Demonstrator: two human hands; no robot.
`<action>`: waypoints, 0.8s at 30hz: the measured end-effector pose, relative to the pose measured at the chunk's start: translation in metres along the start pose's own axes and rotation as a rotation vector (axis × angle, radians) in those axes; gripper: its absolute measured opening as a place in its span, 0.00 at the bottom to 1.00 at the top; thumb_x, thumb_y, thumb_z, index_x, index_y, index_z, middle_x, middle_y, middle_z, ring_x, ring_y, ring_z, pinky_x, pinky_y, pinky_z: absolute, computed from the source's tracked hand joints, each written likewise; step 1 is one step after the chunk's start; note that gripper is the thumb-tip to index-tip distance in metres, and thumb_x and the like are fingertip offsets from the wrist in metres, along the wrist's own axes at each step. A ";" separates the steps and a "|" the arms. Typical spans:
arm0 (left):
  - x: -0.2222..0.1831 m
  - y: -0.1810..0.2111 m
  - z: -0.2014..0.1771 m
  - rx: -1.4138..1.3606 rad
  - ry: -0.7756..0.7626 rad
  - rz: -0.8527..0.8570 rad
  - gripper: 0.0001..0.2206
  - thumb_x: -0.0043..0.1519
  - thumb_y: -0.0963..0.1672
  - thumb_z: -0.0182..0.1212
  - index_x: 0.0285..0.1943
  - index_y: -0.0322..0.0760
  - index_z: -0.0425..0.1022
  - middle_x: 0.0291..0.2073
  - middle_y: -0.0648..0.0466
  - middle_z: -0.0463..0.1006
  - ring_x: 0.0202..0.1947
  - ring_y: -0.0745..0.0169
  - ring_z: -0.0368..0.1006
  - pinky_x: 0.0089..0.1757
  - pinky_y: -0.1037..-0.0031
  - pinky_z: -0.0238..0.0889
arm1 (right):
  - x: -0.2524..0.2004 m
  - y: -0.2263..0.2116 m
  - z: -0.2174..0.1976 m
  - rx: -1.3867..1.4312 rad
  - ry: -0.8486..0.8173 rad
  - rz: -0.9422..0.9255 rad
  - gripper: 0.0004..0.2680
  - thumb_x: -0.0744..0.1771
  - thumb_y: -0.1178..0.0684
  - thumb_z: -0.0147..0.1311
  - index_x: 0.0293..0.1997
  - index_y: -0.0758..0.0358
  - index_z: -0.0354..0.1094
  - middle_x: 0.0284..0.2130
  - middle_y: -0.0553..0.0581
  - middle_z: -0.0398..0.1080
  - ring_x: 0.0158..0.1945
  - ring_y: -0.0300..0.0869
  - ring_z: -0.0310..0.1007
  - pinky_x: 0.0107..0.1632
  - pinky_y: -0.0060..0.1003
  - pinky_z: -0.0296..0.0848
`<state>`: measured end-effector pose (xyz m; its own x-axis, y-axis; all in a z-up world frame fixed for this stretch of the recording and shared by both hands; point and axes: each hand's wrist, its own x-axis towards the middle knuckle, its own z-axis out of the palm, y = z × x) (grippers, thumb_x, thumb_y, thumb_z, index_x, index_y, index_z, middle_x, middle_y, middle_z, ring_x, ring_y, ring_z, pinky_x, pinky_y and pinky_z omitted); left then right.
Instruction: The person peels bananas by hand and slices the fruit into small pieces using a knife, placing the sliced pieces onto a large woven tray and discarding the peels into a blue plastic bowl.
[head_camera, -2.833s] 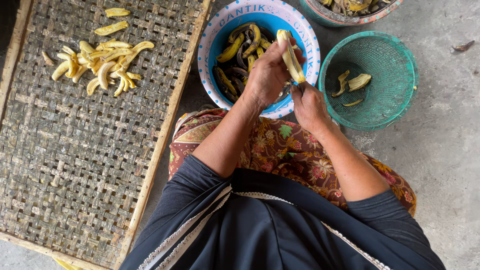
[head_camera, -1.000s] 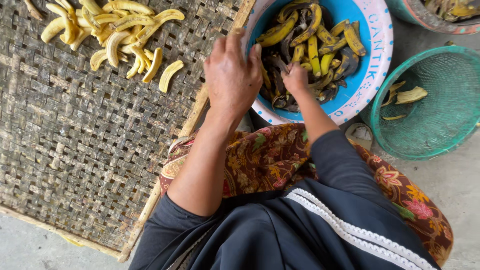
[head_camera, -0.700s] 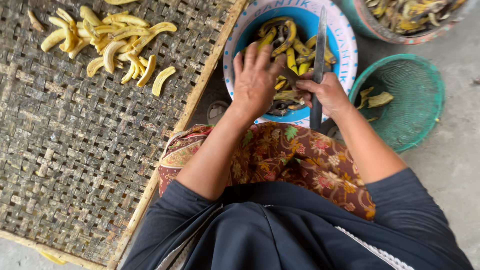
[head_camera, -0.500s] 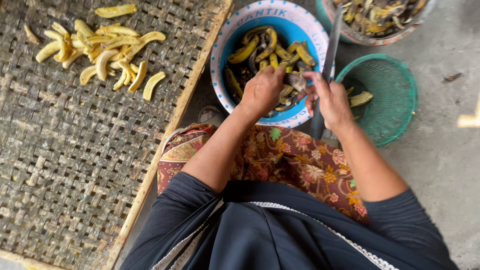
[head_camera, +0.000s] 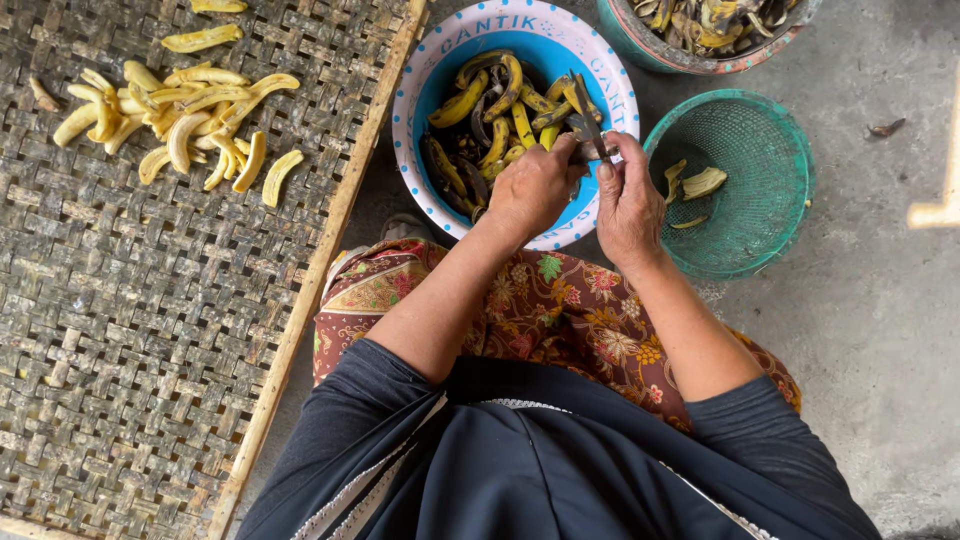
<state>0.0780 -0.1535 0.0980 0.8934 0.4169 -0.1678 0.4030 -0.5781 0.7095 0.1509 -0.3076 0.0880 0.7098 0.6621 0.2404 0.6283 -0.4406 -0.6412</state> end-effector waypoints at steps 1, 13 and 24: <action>-0.001 0.004 0.001 0.017 0.022 -0.002 0.14 0.64 0.50 0.58 0.56 0.46 0.69 0.36 0.38 0.78 0.38 0.34 0.78 0.38 0.48 0.71 | 0.003 0.003 0.002 0.066 0.027 -0.014 0.12 0.77 0.46 0.43 0.66 0.60 0.58 0.38 0.59 0.72 0.39 0.46 0.74 0.43 0.43 0.73; 0.011 0.002 -0.007 -0.444 -0.108 0.265 0.17 0.66 0.49 0.65 0.54 0.38 0.64 0.41 0.47 0.82 0.45 0.44 0.81 0.42 0.60 0.72 | 0.025 -0.002 -0.044 1.240 -0.291 0.450 0.15 0.74 0.37 0.43 0.58 0.56 0.63 0.31 0.53 0.64 0.28 0.37 0.64 0.28 0.32 0.66; 0.015 0.013 0.024 -1.164 0.057 0.043 0.15 0.66 0.46 0.68 0.55 0.30 0.80 0.37 0.50 0.76 0.33 0.63 0.67 0.34 0.73 0.63 | 0.008 0.017 -0.056 1.121 -0.143 0.508 0.12 0.75 0.39 0.45 0.50 0.55 0.61 0.26 0.51 0.62 0.26 0.37 0.63 0.26 0.31 0.64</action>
<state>0.1007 -0.1713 0.0884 0.8798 0.4603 -0.1188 -0.0789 0.3878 0.9183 0.1850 -0.3437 0.1201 0.7078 0.6591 -0.2540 -0.3769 0.0484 -0.9250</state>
